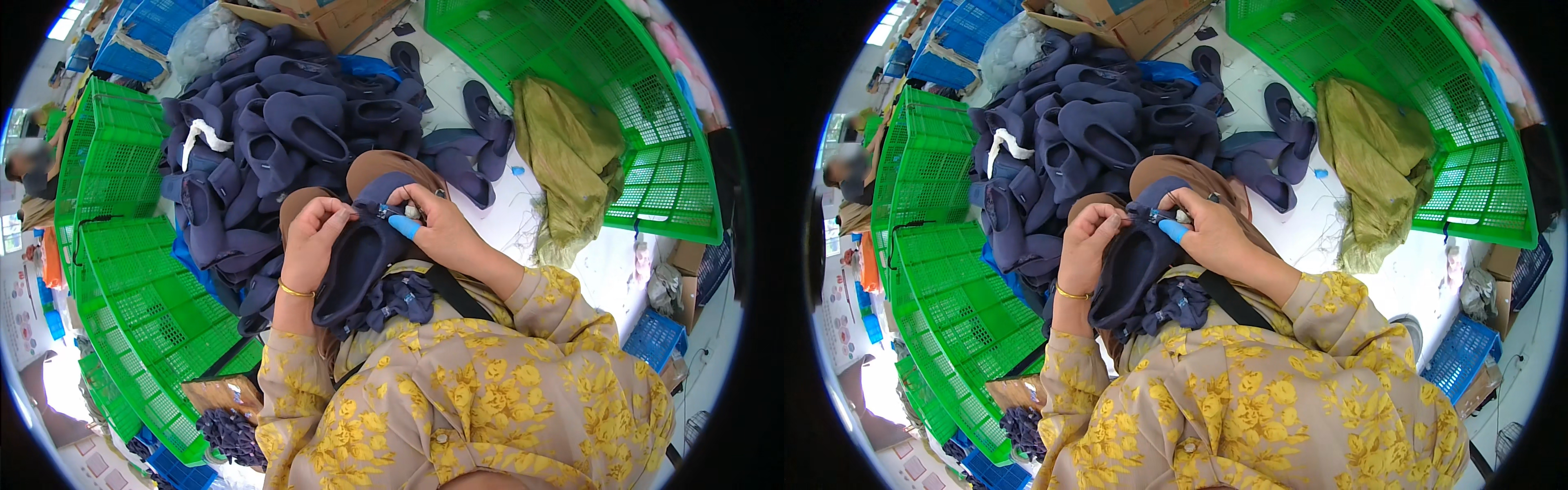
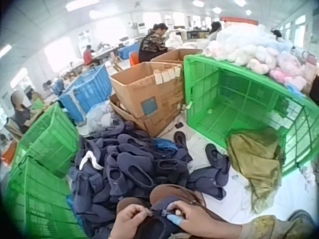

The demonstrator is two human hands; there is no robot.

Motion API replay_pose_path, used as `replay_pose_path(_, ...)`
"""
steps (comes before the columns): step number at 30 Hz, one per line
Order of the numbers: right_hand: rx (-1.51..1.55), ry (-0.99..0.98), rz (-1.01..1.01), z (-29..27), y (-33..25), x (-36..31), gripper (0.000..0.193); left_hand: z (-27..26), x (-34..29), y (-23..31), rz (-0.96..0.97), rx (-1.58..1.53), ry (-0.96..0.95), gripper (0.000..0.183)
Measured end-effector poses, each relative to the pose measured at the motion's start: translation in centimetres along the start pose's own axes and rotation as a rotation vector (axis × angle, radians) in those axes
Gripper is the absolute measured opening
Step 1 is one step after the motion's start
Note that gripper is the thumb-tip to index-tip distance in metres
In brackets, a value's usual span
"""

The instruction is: The person sits on the floor and uses a small blue tool to trim loose threads and fabric from the edges of dark blue slippers. They handle the slippers one at a time, rotating them to access different areas, and place the trimmed slippers into a green basket.

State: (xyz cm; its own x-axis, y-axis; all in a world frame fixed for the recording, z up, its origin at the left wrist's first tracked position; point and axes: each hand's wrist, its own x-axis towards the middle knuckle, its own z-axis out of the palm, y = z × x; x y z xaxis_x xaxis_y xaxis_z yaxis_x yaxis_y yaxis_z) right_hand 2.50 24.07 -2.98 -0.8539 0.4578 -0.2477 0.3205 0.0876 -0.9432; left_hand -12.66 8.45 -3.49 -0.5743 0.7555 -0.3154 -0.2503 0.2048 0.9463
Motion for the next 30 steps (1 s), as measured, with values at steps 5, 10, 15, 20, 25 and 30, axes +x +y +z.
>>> replay_pose_path(5,0.083,0.054,-0.100,0.0,1.0,-0.5,0.017,-0.7,0.2,-0.7,0.021,-0.543,0.006,0.007)
replay_pose_path(10,0.545,0.025,0.149,-3.8,2.2,-4.3,0.010,-2.6,0.3,-0.9,-0.087,-0.862,0.062,0.006)
replay_pose_path(15,0.793,0.162,0.205,-6.7,3.7,-7.7,0.006,-4.4,1.2,-2.5,-0.093,-0.935,0.034,0.007)
replay_pose_path(20,0.798,0.161,0.275,-7.2,4.1,-9.3,0.007,-5.7,1.5,-1.6,-0.024,-0.880,0.148,0.008)
replay_pose_path(25,0.802,0.127,0.263,-6.6,4.2,-9.4,0.011,-5.1,1.2,-0.4,-0.024,-0.291,0.214,0.011)
replay_pose_path(30,0.786,0.108,0.255,-6.1,4.1,-8.9,0.011,-1.3,0.8,1.1,0.157,0.307,0.007,0.011)
